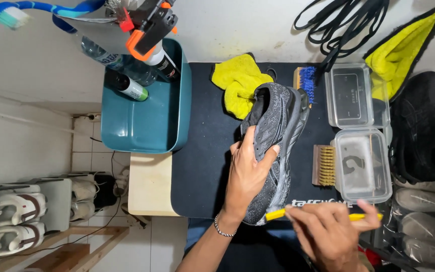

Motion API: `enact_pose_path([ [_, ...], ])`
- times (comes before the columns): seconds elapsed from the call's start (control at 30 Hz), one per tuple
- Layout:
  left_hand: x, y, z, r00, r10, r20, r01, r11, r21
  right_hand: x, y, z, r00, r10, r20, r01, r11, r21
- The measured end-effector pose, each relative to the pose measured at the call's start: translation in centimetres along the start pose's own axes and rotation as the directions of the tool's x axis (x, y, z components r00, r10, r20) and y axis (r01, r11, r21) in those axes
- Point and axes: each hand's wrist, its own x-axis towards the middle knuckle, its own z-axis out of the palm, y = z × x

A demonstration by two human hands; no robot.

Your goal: The person scrubs a gray sneaker with a yellow brush, applying a white cleaning solution to the upper and midsole. They rotate the shoe to clean different sides and the heel area, then place it on the mat.

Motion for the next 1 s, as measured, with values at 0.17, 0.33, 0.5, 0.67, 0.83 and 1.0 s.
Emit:
enact_pose_path([
  [0.17,0.1,-0.3,0.3,0.999,-0.031,-0.023,0.031,0.999,-0.008,-1.1,-2.1,0.2,0.999,-0.034,0.023,0.033,0.999,0.013],
  [0.33,-0.1,-0.3,0.7,0.998,0.004,-0.06,-0.005,1.0,-0.015,-0.7,-2.9,-0.6,0.999,-0.03,0.029,0.03,1.0,-0.003],
  [0.5,-0.4,-0.2,1.0,0.995,0.018,-0.101,-0.023,0.999,-0.048,-1.6,-3.7,-0.2,0.999,0.031,0.038,-0.031,0.999,-0.014],
  [0.67,-0.5,-0.5,1.9,0.985,0.114,-0.13,-0.112,0.993,0.021,-2.4,-1.9,-0.3,0.999,-0.025,0.029,0.025,1.0,0.004],
  [0.83,-0.5,-0.7,1.7,0.994,0.034,-0.107,-0.033,0.999,0.008,-1.8,1.2,-1.0,0.996,0.05,0.08,-0.044,0.996,-0.075],
  [1.0,-0.3,-1.4,2.8,0.971,0.157,-0.178,-0.152,0.987,0.044,-2.7,-1.4,0.1,0.987,-0.132,0.093,0.126,0.99,0.063],
])
